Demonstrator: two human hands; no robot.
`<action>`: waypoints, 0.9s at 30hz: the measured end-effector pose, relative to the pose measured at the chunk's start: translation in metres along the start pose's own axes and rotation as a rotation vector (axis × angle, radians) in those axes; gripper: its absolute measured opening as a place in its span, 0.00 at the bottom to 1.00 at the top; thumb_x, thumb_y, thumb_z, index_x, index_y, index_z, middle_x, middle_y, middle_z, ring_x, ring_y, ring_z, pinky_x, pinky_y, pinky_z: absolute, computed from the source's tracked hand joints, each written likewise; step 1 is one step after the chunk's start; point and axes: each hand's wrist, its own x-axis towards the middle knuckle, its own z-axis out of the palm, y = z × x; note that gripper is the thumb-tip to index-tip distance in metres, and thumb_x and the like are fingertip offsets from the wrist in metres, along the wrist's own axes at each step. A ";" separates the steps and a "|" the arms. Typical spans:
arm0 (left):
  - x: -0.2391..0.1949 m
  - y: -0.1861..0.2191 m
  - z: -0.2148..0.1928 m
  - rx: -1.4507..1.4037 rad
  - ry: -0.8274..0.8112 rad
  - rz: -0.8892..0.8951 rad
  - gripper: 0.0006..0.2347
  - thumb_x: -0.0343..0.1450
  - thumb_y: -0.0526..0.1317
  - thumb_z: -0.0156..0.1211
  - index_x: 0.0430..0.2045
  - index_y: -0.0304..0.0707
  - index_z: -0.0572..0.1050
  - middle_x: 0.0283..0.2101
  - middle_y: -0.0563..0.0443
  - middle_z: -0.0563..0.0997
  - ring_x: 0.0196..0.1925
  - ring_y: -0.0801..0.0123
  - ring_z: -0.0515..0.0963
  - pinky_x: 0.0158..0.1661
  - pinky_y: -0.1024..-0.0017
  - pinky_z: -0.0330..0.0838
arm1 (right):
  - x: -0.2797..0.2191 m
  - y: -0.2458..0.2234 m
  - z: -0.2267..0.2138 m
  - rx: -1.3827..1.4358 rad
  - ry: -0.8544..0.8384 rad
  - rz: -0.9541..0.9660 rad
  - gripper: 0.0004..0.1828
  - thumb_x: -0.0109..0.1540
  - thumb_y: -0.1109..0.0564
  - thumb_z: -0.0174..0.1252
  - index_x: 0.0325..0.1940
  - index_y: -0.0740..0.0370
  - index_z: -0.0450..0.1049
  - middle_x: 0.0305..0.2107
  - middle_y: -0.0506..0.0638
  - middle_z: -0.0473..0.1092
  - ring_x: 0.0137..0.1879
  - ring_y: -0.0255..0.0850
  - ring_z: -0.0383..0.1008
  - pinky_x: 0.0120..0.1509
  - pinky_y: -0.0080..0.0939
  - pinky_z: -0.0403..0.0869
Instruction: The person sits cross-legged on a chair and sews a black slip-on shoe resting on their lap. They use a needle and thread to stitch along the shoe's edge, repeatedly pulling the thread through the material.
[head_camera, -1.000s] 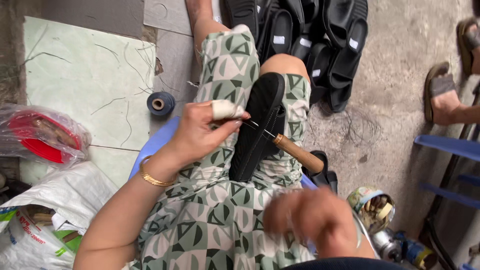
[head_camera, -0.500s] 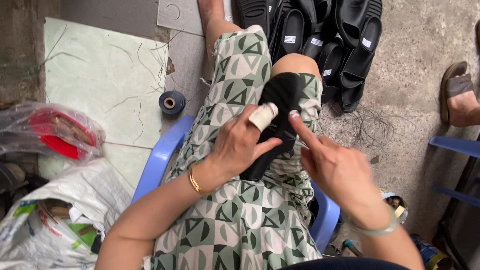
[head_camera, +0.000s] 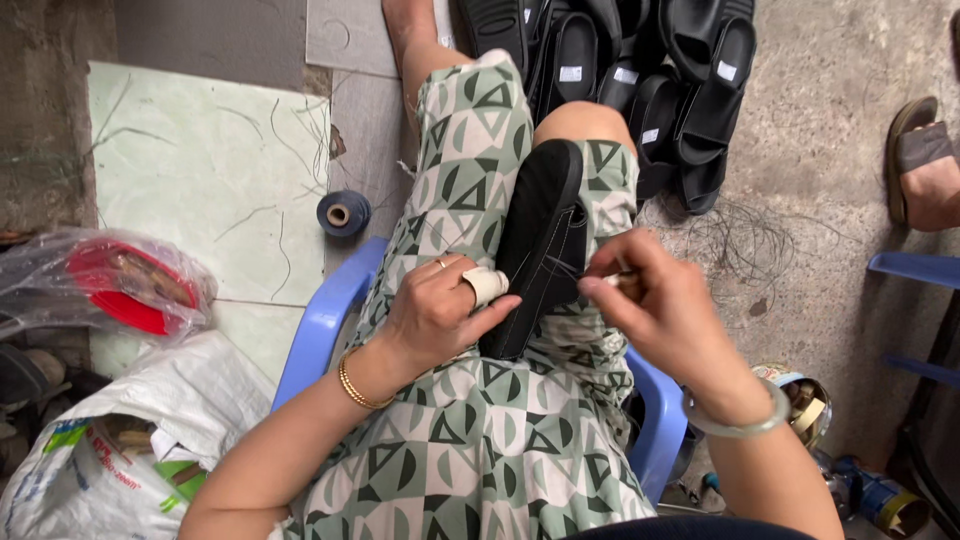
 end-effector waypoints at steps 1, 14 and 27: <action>-0.004 -0.004 0.006 0.018 0.034 -0.053 0.14 0.66 0.38 0.70 0.15 0.32 0.69 0.20 0.47 0.67 0.20 0.58 0.69 0.23 0.65 0.64 | 0.003 0.009 0.008 0.003 0.045 -0.064 0.05 0.58 0.56 0.60 0.38 0.54 0.74 0.13 0.41 0.63 0.18 0.33 0.62 0.25 0.32 0.64; -0.004 -0.028 0.005 -0.419 0.145 -0.470 0.03 0.68 0.36 0.64 0.32 0.39 0.80 0.38 0.49 0.81 0.42 0.61 0.82 0.44 0.71 0.74 | 0.003 0.024 0.023 0.455 -0.026 -0.188 0.03 0.49 0.62 0.64 0.24 0.58 0.76 0.15 0.46 0.71 0.24 0.34 0.69 0.30 0.33 0.69; 0.093 -0.114 -0.016 -1.384 0.420 -0.835 0.10 0.73 0.41 0.55 0.21 0.43 0.68 0.16 0.61 0.62 0.14 0.81 0.56 0.15 0.84 0.51 | -0.023 0.054 0.011 0.667 0.083 -0.256 0.10 0.64 0.65 0.48 0.31 0.52 0.65 0.17 0.37 0.64 0.19 0.21 0.63 0.22 0.11 0.66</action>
